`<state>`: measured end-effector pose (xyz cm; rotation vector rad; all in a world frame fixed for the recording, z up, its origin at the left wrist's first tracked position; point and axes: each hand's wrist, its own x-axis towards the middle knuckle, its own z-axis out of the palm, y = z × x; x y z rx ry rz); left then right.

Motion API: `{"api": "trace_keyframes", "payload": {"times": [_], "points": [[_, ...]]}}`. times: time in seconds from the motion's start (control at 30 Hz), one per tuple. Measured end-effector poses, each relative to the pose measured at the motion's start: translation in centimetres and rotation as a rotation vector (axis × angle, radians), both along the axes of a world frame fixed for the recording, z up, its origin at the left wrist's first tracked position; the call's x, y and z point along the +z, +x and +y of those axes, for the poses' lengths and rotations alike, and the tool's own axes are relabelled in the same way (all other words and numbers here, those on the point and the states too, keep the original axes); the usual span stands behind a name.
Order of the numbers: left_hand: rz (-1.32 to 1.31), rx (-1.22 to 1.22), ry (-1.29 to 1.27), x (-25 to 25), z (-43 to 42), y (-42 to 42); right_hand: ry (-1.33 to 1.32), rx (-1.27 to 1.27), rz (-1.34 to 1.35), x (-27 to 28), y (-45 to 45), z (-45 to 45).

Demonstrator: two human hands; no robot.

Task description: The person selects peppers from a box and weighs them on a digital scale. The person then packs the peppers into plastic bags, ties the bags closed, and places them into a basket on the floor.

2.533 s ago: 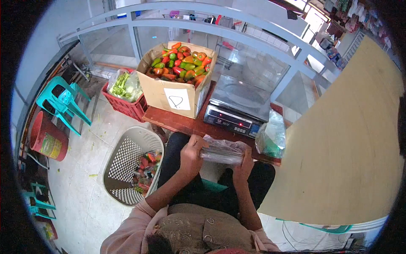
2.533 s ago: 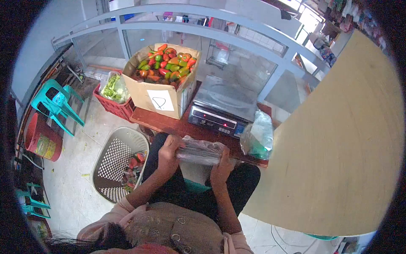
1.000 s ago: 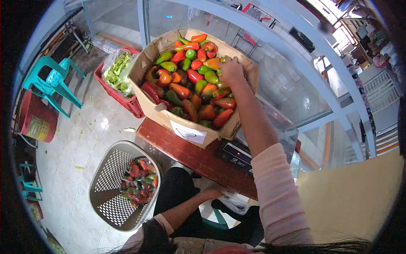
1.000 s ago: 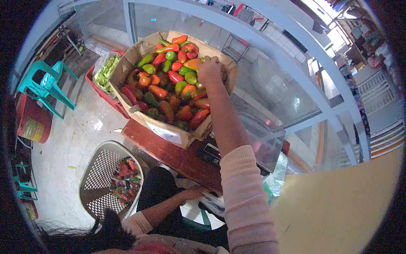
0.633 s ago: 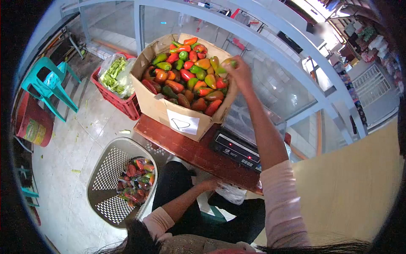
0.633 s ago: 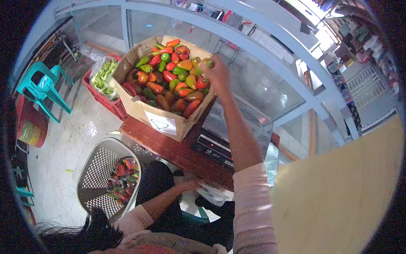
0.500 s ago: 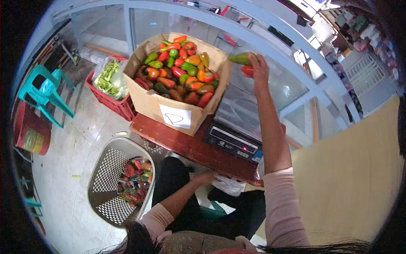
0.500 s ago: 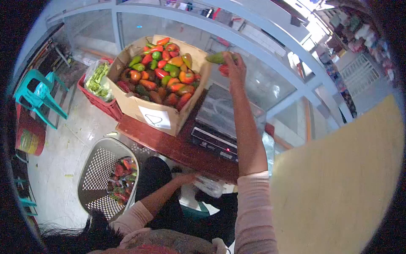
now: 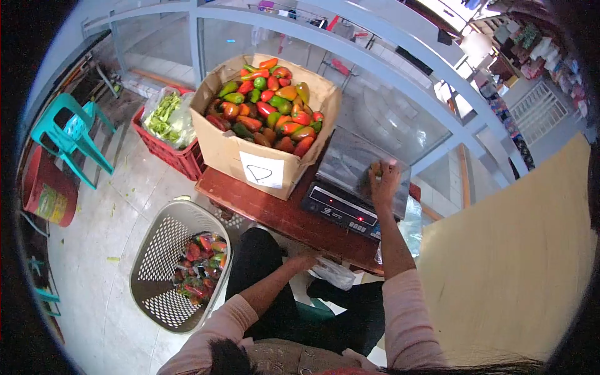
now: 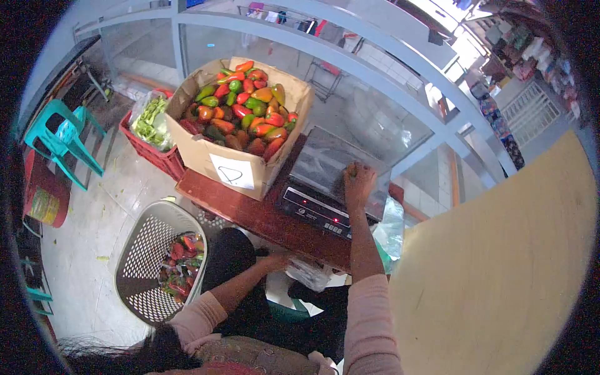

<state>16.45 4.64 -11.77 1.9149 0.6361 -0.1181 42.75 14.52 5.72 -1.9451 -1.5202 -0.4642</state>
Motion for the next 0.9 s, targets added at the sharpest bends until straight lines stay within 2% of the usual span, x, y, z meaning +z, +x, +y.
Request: {"api": "trace_keyframes", "payload": {"times": [0.03, 0.1, 0.17, 0.23, 0.33, 0.4, 0.47, 0.5, 0.53, 0.6, 0.67, 0.7, 0.73, 0.8, 0.87, 0.9], "points": [[-0.031, 0.149, -0.124, 0.0, -0.1, 0.0, -0.004, 0.026, -0.033, -0.9, -0.5, -0.2], [-0.209, 0.083, 0.181, -3.2, -0.5, 0.4, -0.042, 0.116, -0.084, -1.8, -1.4, -1.2], [-0.245, 0.052, 0.257, -4.1, -0.9, 1.0, -0.089, 0.136, -0.172, -1.9, -1.6, -1.7], [-0.145, 0.059, 0.11, -2.7, -0.8, 2.0, -0.14, 0.095, -0.303, -1.8, -0.9, -1.3], [-0.362, 0.148, 0.01, -1.1, -1.5, 0.7, -0.146, -0.043, -0.354, -0.8, 0.0, 0.1], [-0.316, 0.196, -0.14, 2.7, -0.9, 0.4, 0.059, 0.033, -0.237, 2.1, -0.8, 3.0], [-0.282, 0.166, -0.147, 3.4, -0.8, 0.3, 0.17, 0.14, -0.06, 7.9, -4.9, 5.6], [-0.275, 0.11, -0.073, 2.4, -0.8, 0.7, 0.185, 0.204, 0.051, 10.5, -8.6, 7.5], [-0.269, 0.05, 0.004, 1.4, -0.9, 1.1, 0.288, 0.355, 0.028, 11.1, -11.2, 10.6], [-0.375, 0.136, 0.055, -0.6, -1.9, 1.5, 0.132, 0.64, -0.038, 12.8, -18.3, 14.7], [-0.39, 0.166, 0.02, -0.3, -1.8, 0.8, -0.023, 0.946, -0.033, 11.3, -22.7, 19.3], [-0.358, 0.151, -0.039, 1.6, -1.2, 0.2, -0.294, 0.776, -0.147, 10.2, -25.1, 21.6], [-0.33, 0.137, -0.1, 2.8, -0.9, 0.2, -0.47, 0.673, -0.137, 8.6, -26.5, 23.8], [-0.468, 0.2, -0.104, -1.2, -1.9, 1.3, -0.726, 0.544, -0.062, 7.3, -27.4, 25.2], [-0.446, 0.219, -0.136, -2.3, -1.3, 1.9, -0.67, 0.459, -0.064, 4.6, -27.1, 26.7], [-0.349, 0.192, -0.166, -1.7, -1.0, 1.7, -0.644, 0.423, -0.061, 3.4, -27.0, 27.5]]}}
